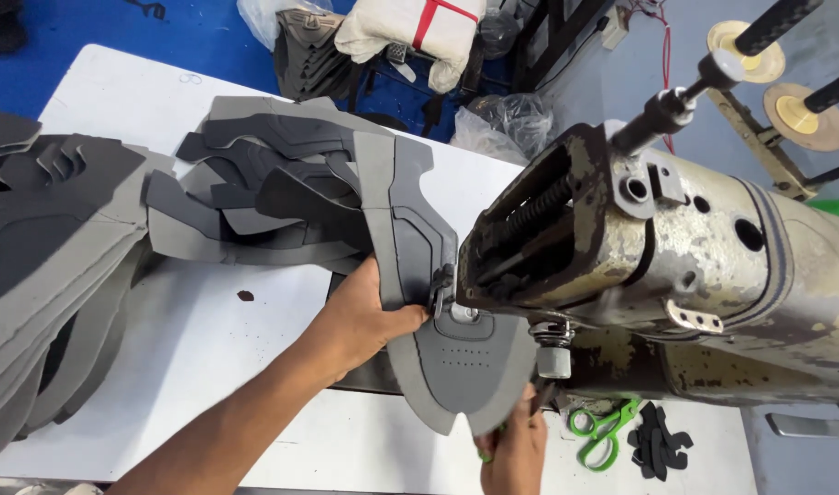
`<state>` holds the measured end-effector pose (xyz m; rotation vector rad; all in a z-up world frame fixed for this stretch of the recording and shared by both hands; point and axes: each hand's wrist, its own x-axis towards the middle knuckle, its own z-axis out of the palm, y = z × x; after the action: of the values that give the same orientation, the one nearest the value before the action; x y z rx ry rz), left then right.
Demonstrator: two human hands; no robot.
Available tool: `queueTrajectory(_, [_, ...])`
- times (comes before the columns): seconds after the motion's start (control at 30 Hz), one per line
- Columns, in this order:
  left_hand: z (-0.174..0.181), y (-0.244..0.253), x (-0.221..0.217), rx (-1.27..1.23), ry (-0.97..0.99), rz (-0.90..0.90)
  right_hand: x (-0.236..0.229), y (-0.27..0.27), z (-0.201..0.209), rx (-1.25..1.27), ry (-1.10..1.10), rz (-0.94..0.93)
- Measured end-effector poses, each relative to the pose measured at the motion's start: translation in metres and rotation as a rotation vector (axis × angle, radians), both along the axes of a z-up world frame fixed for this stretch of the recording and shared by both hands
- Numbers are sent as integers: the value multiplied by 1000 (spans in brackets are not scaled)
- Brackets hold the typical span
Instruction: Stitching together pieces of shoe uppers using an industrial sewing machine.
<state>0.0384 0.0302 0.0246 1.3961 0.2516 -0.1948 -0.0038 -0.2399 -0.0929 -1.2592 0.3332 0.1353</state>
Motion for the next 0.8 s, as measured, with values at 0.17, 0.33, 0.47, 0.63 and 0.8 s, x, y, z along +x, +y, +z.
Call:
queueTrajectory(0.17, [-12,1,-2,0,36,-16,-12,-7,-37,-110,318,25])
queueTrajectory(0.33, [-47,11,-12,553,-135,307,-17,-4,-42,-44,511,50])
queueTrajectory(0.47, [-30,26,4,770,-308,380,-21,-52,-160,-536,495,489])
queueTrajectory(0.63, [-38,33,29,997,-305,274,-21,14,-34,-286,436,328])
queueTrajectory(0.8, [-72,48,32,1115,-287,277,-29,42,-3,-339,387,381])
